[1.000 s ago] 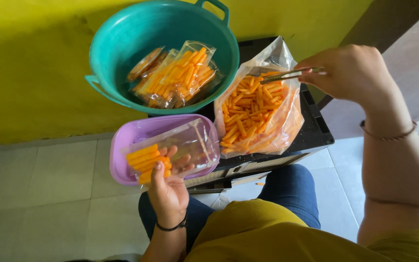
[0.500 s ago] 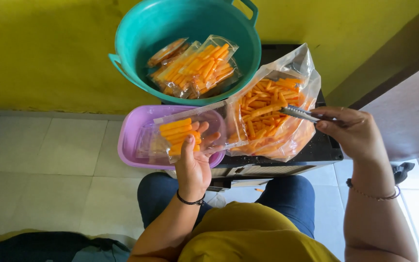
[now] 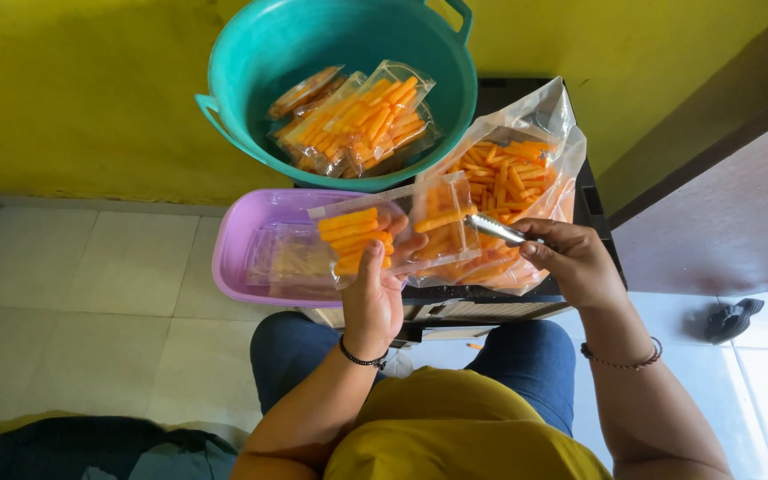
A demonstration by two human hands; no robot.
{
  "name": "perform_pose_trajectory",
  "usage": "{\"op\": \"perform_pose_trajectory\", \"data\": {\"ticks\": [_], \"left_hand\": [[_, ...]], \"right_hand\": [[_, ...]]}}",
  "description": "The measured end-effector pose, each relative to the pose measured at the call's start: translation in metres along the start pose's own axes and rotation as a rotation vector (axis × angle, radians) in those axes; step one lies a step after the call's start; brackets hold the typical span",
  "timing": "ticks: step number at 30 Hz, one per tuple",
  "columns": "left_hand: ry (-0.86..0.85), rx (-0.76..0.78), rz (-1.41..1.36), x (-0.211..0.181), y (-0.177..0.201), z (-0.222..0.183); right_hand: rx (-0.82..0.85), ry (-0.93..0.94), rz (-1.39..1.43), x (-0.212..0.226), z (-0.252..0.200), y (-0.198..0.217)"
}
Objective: Using metal tongs to transfer orange snack sticks from a large bag into smaller individual plastic bags.
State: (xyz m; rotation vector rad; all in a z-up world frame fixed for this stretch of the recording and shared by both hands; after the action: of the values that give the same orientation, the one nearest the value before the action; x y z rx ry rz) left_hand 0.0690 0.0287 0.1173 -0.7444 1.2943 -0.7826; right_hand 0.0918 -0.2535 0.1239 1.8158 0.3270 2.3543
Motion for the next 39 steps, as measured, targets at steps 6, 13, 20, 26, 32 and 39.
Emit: {"op": "perform_pose_trajectory", "data": {"ticks": [6,13,20,26,32,39], "left_hand": [[-0.068,0.057,0.082,0.01,0.0,-0.001],[-0.064,-0.058,0.601,0.041,0.055,-0.014],[0.074,-0.217,0.782,0.048,0.06,-0.017],[0.025,-0.293,0.345,0.043,0.044,-0.017],[0.048,-0.282,0.4,0.042,0.042,-0.022],[0.145,-0.268,0.675,0.032,0.026,-0.018]], "right_hand": [[0.045,0.006,0.064,0.01,-0.005,-0.003],[0.147,0.002,0.01,0.005,-0.009,-0.009],[0.143,-0.008,-0.271,0.048,-0.011,-0.014],[0.073,0.105,-0.316,0.067,-0.017,-0.006],[0.019,0.13,-0.313,0.062,-0.019,-0.011],[0.016,0.192,-0.431,0.086,-0.016,-0.022]]}}
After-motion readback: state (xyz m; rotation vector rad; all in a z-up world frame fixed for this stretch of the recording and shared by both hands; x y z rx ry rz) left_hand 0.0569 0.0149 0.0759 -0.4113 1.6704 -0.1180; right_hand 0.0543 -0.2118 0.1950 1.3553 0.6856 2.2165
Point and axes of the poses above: each hand's wrist, its own z-axis towards the middle knuckle, its own y-axis out of the back of the hand, x = y × z, the point moved 4 cm from there along z, towards the middle knuckle, and after that the axes turned 8 degrees about -z, right-handed, at the moved point
